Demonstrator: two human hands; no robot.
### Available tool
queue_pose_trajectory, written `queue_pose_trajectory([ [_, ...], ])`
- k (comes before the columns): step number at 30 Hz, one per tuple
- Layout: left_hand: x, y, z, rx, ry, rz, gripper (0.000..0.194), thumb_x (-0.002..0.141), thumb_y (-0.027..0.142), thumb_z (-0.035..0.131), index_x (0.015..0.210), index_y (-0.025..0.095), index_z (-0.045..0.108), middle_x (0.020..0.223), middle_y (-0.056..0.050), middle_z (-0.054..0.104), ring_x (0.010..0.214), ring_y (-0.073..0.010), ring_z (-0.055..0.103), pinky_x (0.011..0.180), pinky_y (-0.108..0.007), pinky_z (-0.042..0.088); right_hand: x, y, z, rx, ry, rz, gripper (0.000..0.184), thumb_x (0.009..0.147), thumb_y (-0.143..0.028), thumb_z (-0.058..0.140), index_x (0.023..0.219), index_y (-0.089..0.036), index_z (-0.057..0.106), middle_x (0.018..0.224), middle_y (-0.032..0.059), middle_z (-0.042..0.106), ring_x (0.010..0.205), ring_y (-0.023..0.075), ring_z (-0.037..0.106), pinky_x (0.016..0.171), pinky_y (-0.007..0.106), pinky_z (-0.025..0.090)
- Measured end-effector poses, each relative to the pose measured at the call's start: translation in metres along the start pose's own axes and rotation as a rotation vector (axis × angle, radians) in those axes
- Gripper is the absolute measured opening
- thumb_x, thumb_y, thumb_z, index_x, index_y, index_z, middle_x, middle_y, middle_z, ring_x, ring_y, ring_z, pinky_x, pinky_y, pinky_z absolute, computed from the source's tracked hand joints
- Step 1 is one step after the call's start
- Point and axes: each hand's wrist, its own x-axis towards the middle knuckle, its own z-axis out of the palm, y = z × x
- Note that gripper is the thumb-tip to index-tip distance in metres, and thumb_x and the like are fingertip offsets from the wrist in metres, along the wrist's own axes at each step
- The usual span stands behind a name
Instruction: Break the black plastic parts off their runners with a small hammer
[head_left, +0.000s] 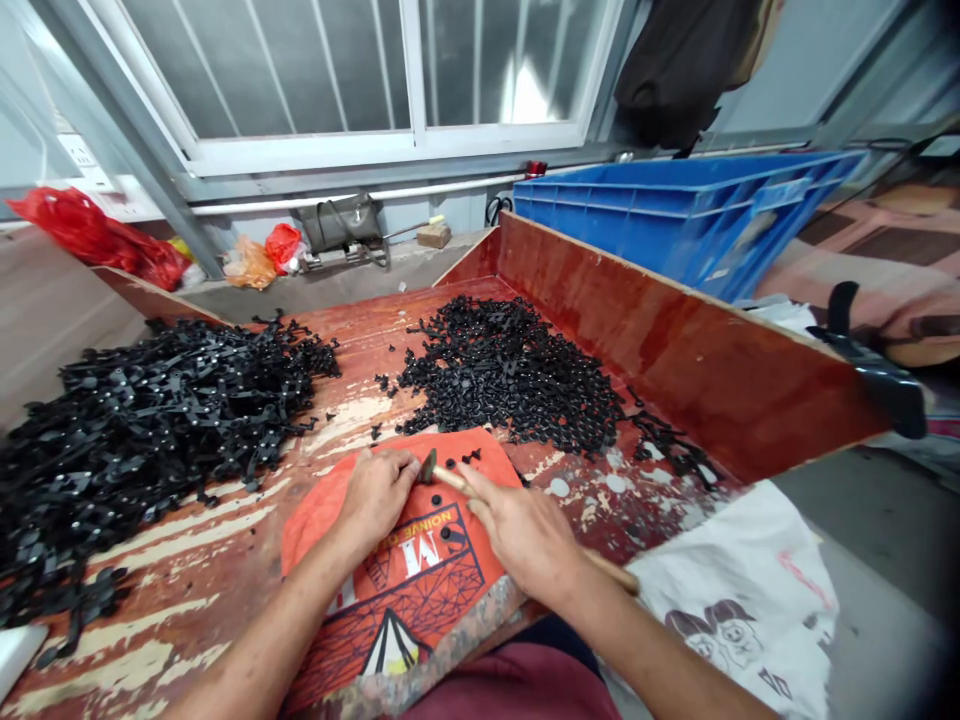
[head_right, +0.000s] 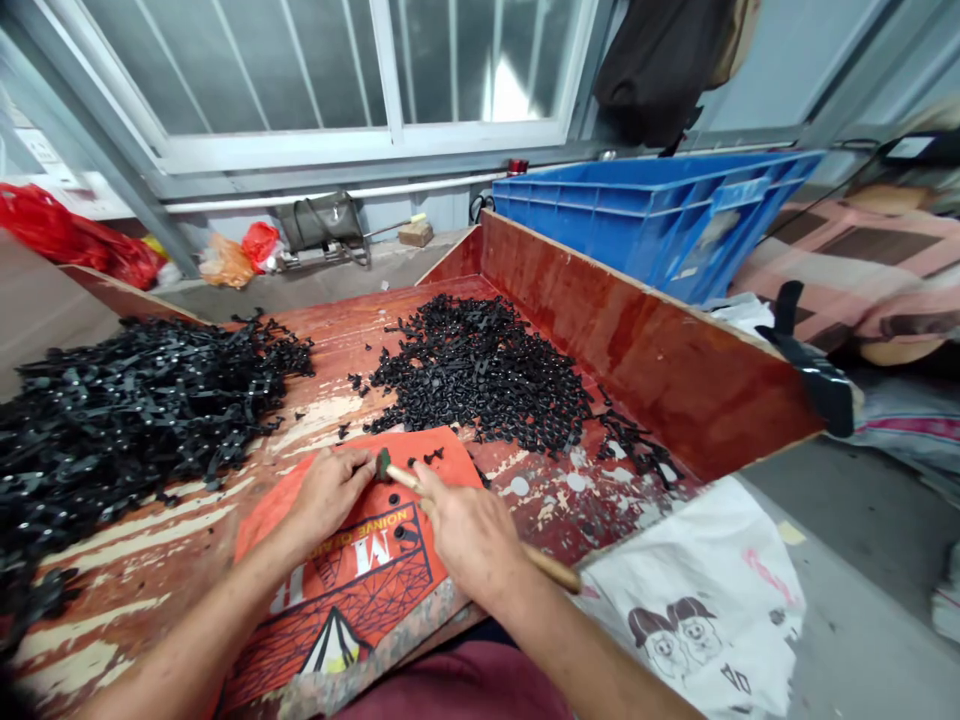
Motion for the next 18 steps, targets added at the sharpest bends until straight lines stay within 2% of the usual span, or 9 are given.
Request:
queue_pose_trajectory([
  [2,0.0,0.0,0.001,-0.011,-0.003,0.0,0.038,0.099,0.031,0.036,0.081,0.021,0.069,0.087,-0.005,0.074,0.082,-0.0223,0.062,0.084,-0.037,0.033,0.0,0.0,0.001,-0.001,-0.023,0.002,0.048,0.099,-0.03,0.046,0.146,-0.035,0.045,0.093,0.0014,0.078,0.077,0.0193,0.073,0.073,0.029,0.053],
  [6,0.001,0.0,0.002,0.0,0.004,0.001,0.039,0.099,0.031,0.034,0.079,0.02,0.066,0.087,-0.005,0.073,0.081,-0.0226,0.061,0.083,-0.037,0.034,0.003,0.0,0.001,0.065,0.039,0.001,0.051,0.101,-0.029,0.041,0.152,-0.034,0.034,0.108,0.0035,0.076,0.087,0.0198,0.072,0.074,0.028,0.053],
  [10,0.002,-0.003,0.001,0.026,-0.005,0.029,0.039,0.099,0.032,0.033,0.082,0.021,0.065,0.085,-0.005,0.072,0.081,-0.0226,0.061,0.082,-0.036,0.035,0.005,-0.002,0.0,-0.012,-0.077,0.015,0.048,0.099,-0.03,0.046,0.147,-0.033,0.044,0.094,0.0045,0.078,0.079,0.0212,0.073,0.072,0.029,0.052],
  [13,0.002,-0.007,0.002,0.039,-0.02,0.054,0.038,0.099,0.033,0.033,0.09,0.022,0.068,0.087,-0.006,0.071,0.084,-0.0236,0.062,0.084,-0.037,0.036,0.005,-0.004,0.003,0.037,-0.027,0.001,0.051,0.1,-0.031,0.045,0.15,-0.034,0.038,0.103,0.0042,0.077,0.086,0.0202,0.072,0.077,0.029,0.051],
  [18,0.003,-0.011,0.009,-0.005,0.019,0.072,0.038,0.095,0.036,0.037,0.088,0.022,0.072,0.085,-0.007,0.066,0.085,-0.0233,0.059,0.078,-0.034,0.043,0.004,-0.005,0.003,0.132,-0.055,0.063,0.049,0.097,-0.03,0.049,0.146,-0.032,0.046,0.102,0.0048,0.077,0.088,0.0224,0.073,0.078,0.031,0.052],
])
